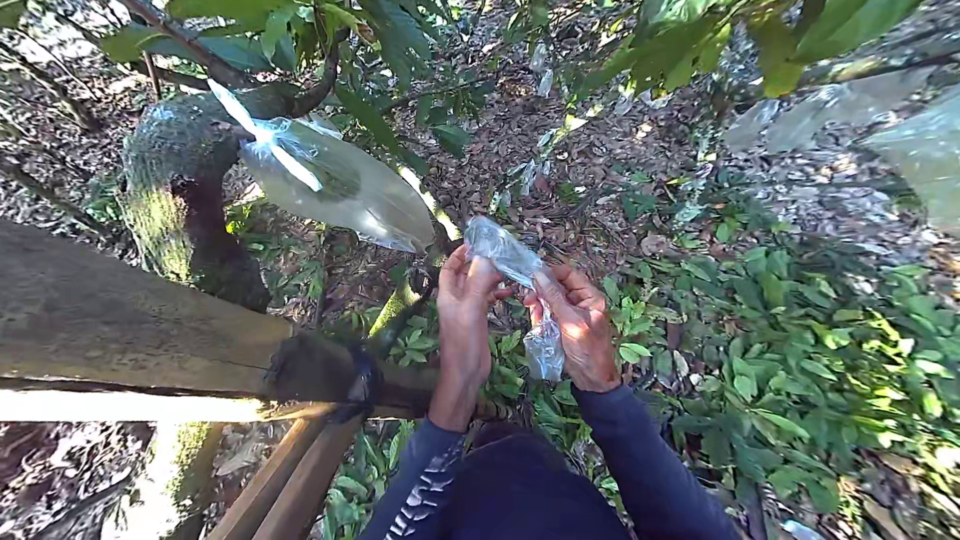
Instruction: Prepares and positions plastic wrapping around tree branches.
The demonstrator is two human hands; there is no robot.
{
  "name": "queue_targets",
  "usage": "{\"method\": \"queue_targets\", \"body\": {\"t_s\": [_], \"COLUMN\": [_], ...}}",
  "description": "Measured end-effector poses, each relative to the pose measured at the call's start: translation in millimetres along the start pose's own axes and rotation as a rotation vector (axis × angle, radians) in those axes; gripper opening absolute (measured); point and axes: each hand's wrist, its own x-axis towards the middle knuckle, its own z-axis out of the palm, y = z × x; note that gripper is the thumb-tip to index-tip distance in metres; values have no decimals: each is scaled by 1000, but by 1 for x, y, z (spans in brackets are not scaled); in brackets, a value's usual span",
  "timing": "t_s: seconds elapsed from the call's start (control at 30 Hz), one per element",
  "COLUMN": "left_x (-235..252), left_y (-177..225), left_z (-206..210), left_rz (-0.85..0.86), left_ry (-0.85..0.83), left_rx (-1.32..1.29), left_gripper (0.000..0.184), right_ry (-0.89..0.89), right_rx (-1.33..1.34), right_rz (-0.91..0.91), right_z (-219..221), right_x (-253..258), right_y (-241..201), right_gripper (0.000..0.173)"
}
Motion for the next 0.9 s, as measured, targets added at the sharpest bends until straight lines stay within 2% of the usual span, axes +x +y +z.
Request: {"method": "queue_targets", "body": {"t_s": [0.03,0.1,0.23,0.3,0.37,0.43,0.5,0.57,0.6,0.67,0.73,0.83,0.9], "left_x": [-3,-8,-19,-28,-37,-46,-58,-73,-81,-99,-117,-140,-152], "left_y": [-4,-9,-9,-6,-1,4,13,21,25,35,45,56,62], "left_z": [1,3,7,5,0,-8,-16,-21,-23,-23,-25,-34,-37], "left_rz": [6,34,173,243,318,355,336,301,286,266,326,535,585], "left_ry": [-12,12,193,208,181,100,4,-64,-82,-78,-71,-19,39], "left_rx": [34,31,112,232,338,461,552,594,620,730,825,876,870], "left_gripper": [57,54,16,12,8,14,18,17,15,14,16,21,28], "right_ry": [17,-3,-134,-231,-348,-390,-493,-633,-677,-699,-700,-714,-759], "right_rx": [-1,-14,-28,-73,-224,-291,-213,-127,-96,-122,-131,-92,-68], "right_rz": [9,36,146,199,169,37,-63,-78,-85,-132,-159,-147,-93], "right_z": [2,5,8,1,-15,-27,-26,-10,-2,9,14,26,39], "right_x": [-2,-9,-35,-43,-36,-18,0,8,7,5,4,2,-7], "right_y": [2,6,18,23,17,2,-11,-18,-19,-17,-14,-9,-6], "right_gripper": [15,16,22,29,36,44,56,65,58,34,20,16,15]}}
